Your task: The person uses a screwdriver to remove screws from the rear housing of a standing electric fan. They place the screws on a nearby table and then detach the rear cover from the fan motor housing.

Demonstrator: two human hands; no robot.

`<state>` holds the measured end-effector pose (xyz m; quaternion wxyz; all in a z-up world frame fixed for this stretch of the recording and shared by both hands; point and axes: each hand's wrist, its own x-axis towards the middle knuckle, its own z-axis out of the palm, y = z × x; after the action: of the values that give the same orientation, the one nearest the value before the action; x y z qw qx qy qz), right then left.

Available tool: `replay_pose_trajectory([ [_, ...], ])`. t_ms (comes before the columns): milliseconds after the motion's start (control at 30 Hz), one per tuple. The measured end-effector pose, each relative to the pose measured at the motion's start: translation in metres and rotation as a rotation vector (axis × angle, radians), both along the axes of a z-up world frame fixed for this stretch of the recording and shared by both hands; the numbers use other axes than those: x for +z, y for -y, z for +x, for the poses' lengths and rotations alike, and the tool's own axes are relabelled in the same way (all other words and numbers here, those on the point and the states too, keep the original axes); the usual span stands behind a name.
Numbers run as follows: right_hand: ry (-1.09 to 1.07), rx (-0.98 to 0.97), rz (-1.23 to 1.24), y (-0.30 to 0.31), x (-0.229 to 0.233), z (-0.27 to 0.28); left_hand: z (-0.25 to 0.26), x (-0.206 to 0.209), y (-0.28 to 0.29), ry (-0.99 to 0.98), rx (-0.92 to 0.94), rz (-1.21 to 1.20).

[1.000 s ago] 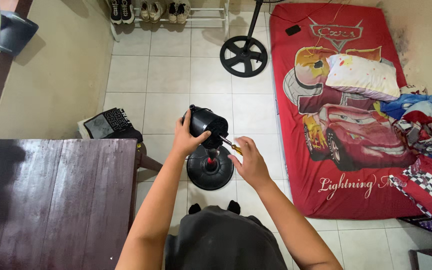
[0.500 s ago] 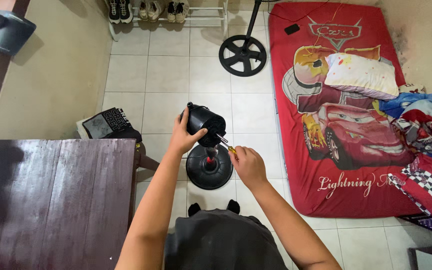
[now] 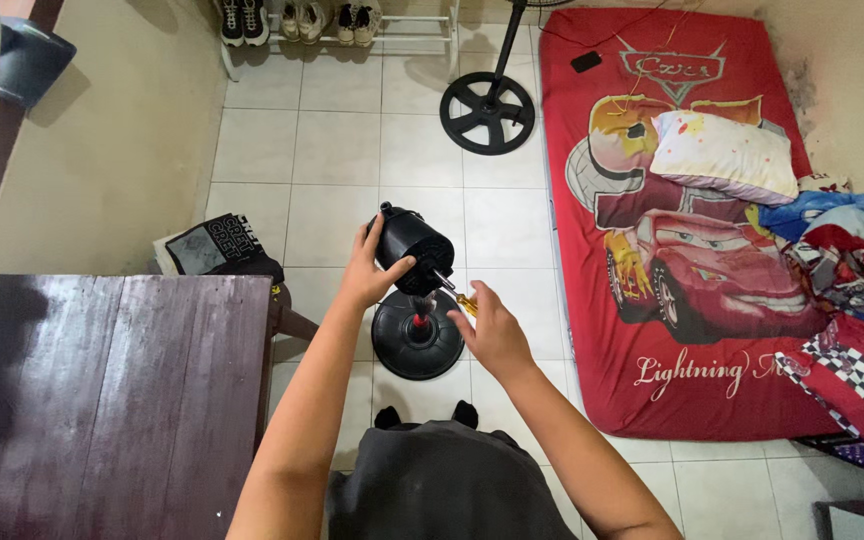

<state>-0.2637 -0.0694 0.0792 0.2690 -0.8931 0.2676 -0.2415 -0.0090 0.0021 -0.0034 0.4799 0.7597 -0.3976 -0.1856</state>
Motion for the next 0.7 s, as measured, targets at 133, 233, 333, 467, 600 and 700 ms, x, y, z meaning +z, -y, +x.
replay_pose_trajectory([
  [133,-0.512,-0.152,0.041,0.003,0.000,0.006,-0.004,0.009,-0.001,0.023,0.034,0.055],
  [233,-0.362,-0.108,-0.018,0.005,0.001,0.004,-0.009,0.018,-0.001,0.040,0.067,0.055],
  [333,-0.093,-0.041,-0.048,0.003,0.002,0.000,-0.016,0.028,0.000,0.041,0.140,0.095],
  [467,0.041,0.000,-0.033,0.002,0.002,-0.005,-0.020,0.038,0.003,0.087,0.200,0.142],
  [600,0.022,-0.033,-0.001,0.002,-0.003,-0.003,-0.026,0.041,0.004,0.078,0.216,0.104],
  [700,0.116,-0.009,-0.052,0.004,-0.008,-0.006,-0.028,0.040,0.004,0.049,0.209,0.103],
])
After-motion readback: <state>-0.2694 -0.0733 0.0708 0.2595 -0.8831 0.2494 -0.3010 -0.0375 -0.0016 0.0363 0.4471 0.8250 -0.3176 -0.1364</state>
